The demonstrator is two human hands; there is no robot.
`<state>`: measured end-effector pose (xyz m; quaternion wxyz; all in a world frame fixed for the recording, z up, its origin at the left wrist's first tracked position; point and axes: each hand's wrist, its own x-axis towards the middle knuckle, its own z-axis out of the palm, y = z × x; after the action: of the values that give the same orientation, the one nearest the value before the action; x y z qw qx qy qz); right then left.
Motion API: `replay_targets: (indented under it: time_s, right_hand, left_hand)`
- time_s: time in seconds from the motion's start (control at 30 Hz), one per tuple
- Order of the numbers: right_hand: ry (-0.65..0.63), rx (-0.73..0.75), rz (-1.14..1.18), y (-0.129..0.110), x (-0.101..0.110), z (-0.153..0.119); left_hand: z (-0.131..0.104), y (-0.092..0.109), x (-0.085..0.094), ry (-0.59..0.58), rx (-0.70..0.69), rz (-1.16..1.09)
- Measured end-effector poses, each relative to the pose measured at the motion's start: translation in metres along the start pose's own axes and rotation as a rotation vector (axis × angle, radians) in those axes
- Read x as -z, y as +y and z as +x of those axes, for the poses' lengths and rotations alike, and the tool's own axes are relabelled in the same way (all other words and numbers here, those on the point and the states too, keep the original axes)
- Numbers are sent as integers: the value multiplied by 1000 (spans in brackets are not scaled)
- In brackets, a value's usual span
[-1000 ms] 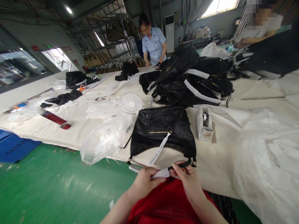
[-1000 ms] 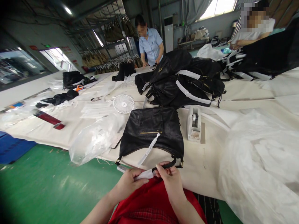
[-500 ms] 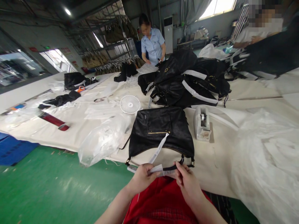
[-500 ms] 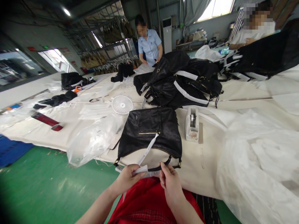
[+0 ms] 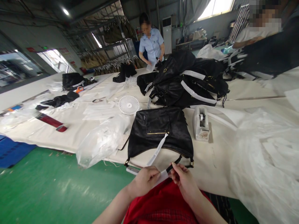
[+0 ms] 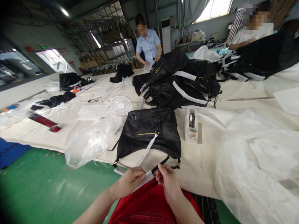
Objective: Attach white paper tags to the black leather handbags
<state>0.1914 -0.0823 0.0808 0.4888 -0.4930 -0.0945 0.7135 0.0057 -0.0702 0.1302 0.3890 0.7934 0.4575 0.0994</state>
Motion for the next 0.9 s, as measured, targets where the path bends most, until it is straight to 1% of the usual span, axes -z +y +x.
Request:
replay_targets:
  time_s: [0.07, 0.17, 0.23, 0.27, 0.3, 0.33, 0.43, 0.47, 0.53, 0.6, 0.67, 0.8, 0.9]
  right_hand:
    - [-13, 17, -65, 4, 0, 3]
    - [-60, 40, -214, 6, 2, 8]
    - [-110, 44, -380, 1, 7, 8]
    - [-125, 76, -496, -4, 11, 8]
    - [-115, 148, -636, -9, 16, 6]
    - [-74, 258, -793, -15, 22, 5]
    - [146, 686, -1235, -27, 39, 1]
    - [205, 792, -1341, -30, 44, 1]
    - [278, 916, -1490, -32, 50, 4]
    - [328, 987, -1581, -34, 53, 9]
    - [352, 1063, -1616, -38, 52, 16]
    - [288, 1219, -1519, -43, 53, 31]
    - [217, 1241, -1416, -40, 58, 42]
  left_hand:
    - [6, 2, 3, 2, -55, 84]
    - [18, 4, 6, 46, -59, 191]
    - [26, 4, 9, 48, -43, 243]
    - [30, 4, 10, 40, -35, 271]
    - [33, 3, 12, 25, -27, 297]
    - [35, 2, 14, 5, -20, 323]
    - [41, -1, 16, -58, 12, 377]
    - [42, -1, 16, -78, 27, 384]
    - [45, 1, 13, -105, 66, 381]
    - [49, 4, 8, -123, 115, 352]
    - [53, 9, 4, -136, 170, 314]
    - [61, 20, -2, -137, 259, 279]
    - [67, 25, -3, -130, 291, 262]
